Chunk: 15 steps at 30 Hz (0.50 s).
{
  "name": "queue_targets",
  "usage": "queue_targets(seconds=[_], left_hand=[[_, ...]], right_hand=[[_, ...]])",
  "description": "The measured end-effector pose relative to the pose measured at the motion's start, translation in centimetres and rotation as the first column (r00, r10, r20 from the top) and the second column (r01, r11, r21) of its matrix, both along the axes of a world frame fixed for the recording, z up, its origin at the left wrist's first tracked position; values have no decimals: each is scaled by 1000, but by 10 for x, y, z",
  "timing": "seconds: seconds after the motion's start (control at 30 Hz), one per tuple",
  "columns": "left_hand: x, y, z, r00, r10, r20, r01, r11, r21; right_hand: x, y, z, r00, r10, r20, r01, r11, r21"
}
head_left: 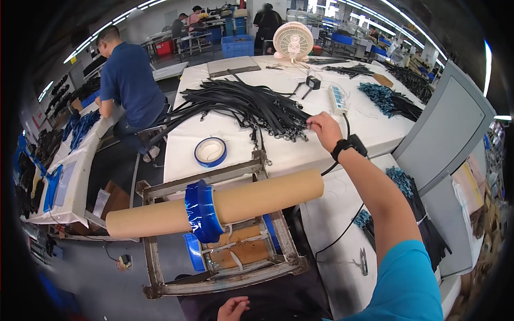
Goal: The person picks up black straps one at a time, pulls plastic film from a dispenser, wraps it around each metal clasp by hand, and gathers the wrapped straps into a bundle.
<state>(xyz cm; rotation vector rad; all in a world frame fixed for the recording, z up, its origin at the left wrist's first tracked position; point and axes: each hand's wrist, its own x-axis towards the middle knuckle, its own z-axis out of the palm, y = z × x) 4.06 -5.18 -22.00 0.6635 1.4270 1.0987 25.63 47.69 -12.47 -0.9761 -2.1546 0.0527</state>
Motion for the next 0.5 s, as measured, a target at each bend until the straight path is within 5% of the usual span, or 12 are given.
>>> queue_targets(seconds=[0.03,0.07,0.1,0.17,0.27,0.33,0.5], left_hand=[[0,0,-2,1000,7,1,-7,1000,15],[1,1,-3,1000,2,6,-3,1000,16],[1,1,-4,1000,-9,-13,10,1000,17],[0,1,-1,999,-27,-34,28,999,17],[2,3,7,995,-60,-84,61,998,7],[3,1,8,997,-37,-66,37,999,5],[5,-3,6,999,-35,-30,36,999,38]], right_hand=[[-7,-5,10,1000,-8,6,8,1000,3],[-15,-15,28,914,-20,-404,-89,965,-247],[-18,-25,46,671,-139,-728,-274,866,-418],[-11,-42,85,469,-118,-875,-377,870,-319],[20,-59,140,482,173,-859,-358,934,-13],[36,-76,175,331,207,-921,-354,932,82],[69,-138,240,325,422,-846,-374,879,295]])
